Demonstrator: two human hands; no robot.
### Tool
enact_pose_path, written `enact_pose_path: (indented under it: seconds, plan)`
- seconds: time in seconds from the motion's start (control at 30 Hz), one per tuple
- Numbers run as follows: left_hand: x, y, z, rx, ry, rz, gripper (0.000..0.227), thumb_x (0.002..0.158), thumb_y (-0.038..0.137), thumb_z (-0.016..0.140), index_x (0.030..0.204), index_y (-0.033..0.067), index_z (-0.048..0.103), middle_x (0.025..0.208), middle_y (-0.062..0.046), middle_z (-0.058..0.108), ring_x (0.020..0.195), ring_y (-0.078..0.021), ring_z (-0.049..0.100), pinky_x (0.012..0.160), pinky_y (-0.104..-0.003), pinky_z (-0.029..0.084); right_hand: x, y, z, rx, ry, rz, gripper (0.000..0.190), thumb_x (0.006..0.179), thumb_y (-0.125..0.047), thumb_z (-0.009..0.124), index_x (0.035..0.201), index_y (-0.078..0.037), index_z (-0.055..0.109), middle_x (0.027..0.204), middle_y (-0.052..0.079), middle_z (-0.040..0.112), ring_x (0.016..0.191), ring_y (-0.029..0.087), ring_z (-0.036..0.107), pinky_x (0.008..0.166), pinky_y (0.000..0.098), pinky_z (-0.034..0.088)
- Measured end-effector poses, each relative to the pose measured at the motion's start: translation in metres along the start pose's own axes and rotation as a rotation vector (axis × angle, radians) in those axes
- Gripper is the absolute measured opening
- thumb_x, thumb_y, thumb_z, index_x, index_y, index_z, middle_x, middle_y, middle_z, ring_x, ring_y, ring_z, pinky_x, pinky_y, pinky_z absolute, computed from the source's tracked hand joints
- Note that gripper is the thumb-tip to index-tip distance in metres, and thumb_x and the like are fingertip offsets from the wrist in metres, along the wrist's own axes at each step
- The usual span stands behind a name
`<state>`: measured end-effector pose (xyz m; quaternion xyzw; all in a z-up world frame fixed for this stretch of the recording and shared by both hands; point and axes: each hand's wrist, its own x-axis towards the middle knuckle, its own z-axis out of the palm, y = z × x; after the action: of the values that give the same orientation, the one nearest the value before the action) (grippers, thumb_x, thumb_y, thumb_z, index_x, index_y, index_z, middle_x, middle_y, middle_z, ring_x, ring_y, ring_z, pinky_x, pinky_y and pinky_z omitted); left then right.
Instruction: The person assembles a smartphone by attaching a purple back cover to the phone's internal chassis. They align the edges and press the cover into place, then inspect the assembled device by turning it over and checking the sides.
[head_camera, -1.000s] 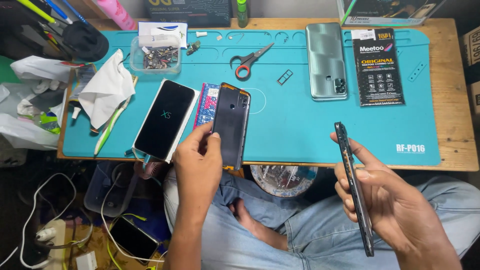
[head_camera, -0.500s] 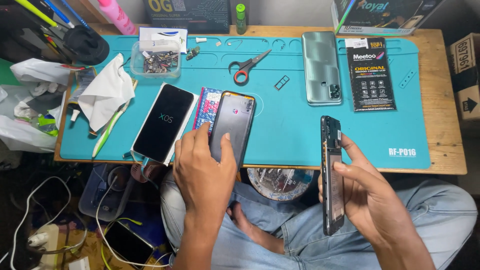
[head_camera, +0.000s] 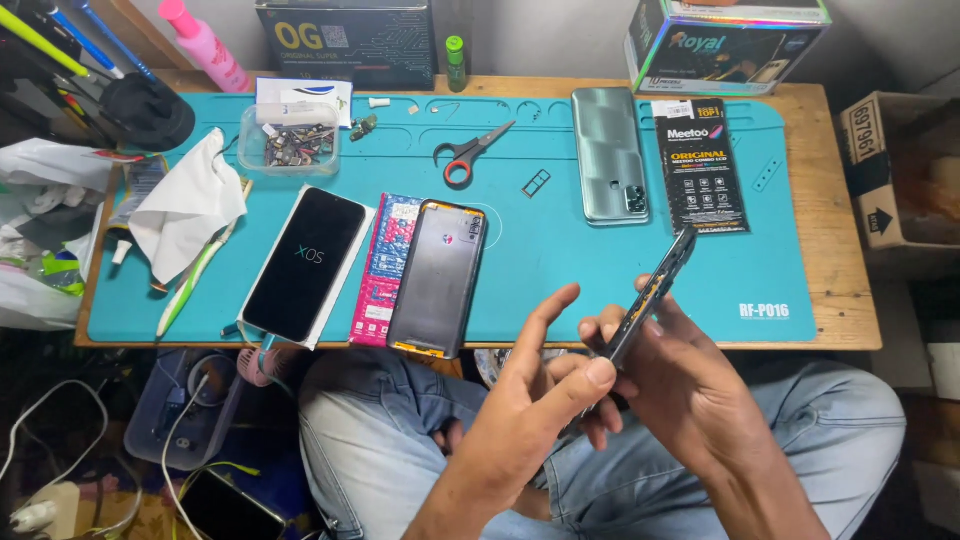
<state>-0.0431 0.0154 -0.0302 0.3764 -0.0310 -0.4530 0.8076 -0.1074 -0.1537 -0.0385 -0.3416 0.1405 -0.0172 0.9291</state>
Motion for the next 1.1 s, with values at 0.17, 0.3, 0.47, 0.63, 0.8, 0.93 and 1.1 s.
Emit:
enact_pose_path:
  seconds: [0.17, 0.3, 0.47, 0.63, 0.8, 0.93, 1.1]
  plan:
    - [-0.007, 0.015, 0.011, 0.239, 0.171, 0.089, 0.105, 0.085, 0.018, 0.083, 0.174, 0.0153, 0.027, 0.085, -0.001, 0.071, 0.074, -0.0041, 0.059, 0.071, -0.02, 0.052, 0.004, -0.01, 0.017, -0.411, 0.129, -0.229, 0.083, 0.098, -0.01, 0.045, 0.173, -0.032, 0.016, 0.147, 0.035, 0.06, 0.125, 0.044, 0.068, 0.104, 0.0535, 0.056]
    - [-0.013, 0.023, 0.011, 0.395, 0.207, 0.057, 0.102, 0.084, 0.021, 0.083, 0.172, 0.0189, 0.032, 0.078, 0.002, 0.068, 0.066, -0.004, 0.056, 0.062, -0.022, 0.046, 0.0, -0.037, 0.044, -0.665, 0.295, -0.207, 0.089, 0.088, -0.023, 0.057, 0.171, -0.025, 0.026, 0.152, 0.025, 0.063, 0.126, 0.043, 0.075, 0.098, 0.0487, 0.062]
    - [-0.009, 0.009, 0.005, 0.356, 0.209, 0.085, 0.093, 0.088, 0.019, 0.082, 0.169, 0.0136, 0.037, 0.084, -0.002, 0.072, 0.074, -0.007, 0.061, 0.075, -0.024, 0.054, 0.001, -0.042, 0.05, -0.653, 0.358, -0.103, 0.084, 0.084, -0.02, 0.062, 0.166, -0.016, 0.043, 0.147, 0.015, 0.065, 0.125, 0.035, 0.077, 0.098, 0.0476, 0.065]
    - [-0.004, -0.004, 0.008, 0.154, 0.22, 0.028, 0.078, 0.089, 0.02, 0.08, 0.16, 0.0111, 0.048, 0.087, -0.005, 0.072, 0.071, -0.0147, 0.07, 0.058, -0.028, 0.057, 0.004, -0.024, 0.027, -0.42, 0.24, -0.006, 0.077, 0.097, -0.025, 0.057, 0.17, -0.021, 0.035, 0.136, 0.022, 0.069, 0.116, 0.035, 0.074, 0.097, 0.0416, 0.055]
    - [-0.007, 0.008, 0.021, 0.318, 0.296, -0.067, 0.054, 0.092, 0.024, 0.078, 0.143, 0.0171, 0.059, 0.087, -0.007, 0.082, 0.085, -0.0201, 0.085, 0.084, -0.029, 0.063, 0.01, -0.011, 0.013, -0.185, 0.24, 0.076, 0.062, 0.1, -0.017, 0.065, 0.161, -0.013, 0.053, 0.1, 0.009, 0.071, 0.095, 0.023, 0.07, 0.085, 0.0335, 0.052]
    - [-0.003, 0.026, 0.022, 0.886, 0.39, 0.071, 0.043, 0.094, 0.047, 0.063, 0.129, 0.027, 0.078, 0.091, 0.005, 0.091, 0.082, -0.0053, 0.087, 0.075, -0.023, 0.064, 0.01, -0.005, 0.008, -0.038, 0.237, 0.118, 0.06, 0.1, -0.008, 0.062, 0.16, -0.01, 0.054, 0.102, 0.008, 0.072, 0.09, 0.022, 0.069, 0.086, 0.0346, 0.053]
    - [0.012, 0.027, 0.012, 0.583, 0.483, 0.164, 0.025, 0.093, 0.023, 0.075, 0.111, 0.0109, 0.089, 0.096, -0.002, 0.085, 0.085, -0.0076, 0.075, 0.07, -0.026, 0.071, 0.01, 0.002, 0.01, -0.205, 0.322, 0.107, 0.067, 0.1, -0.009, 0.06, 0.166, -0.016, 0.05, 0.124, 0.009, 0.073, 0.105, 0.017, 0.067, 0.09, 0.0307, 0.05]
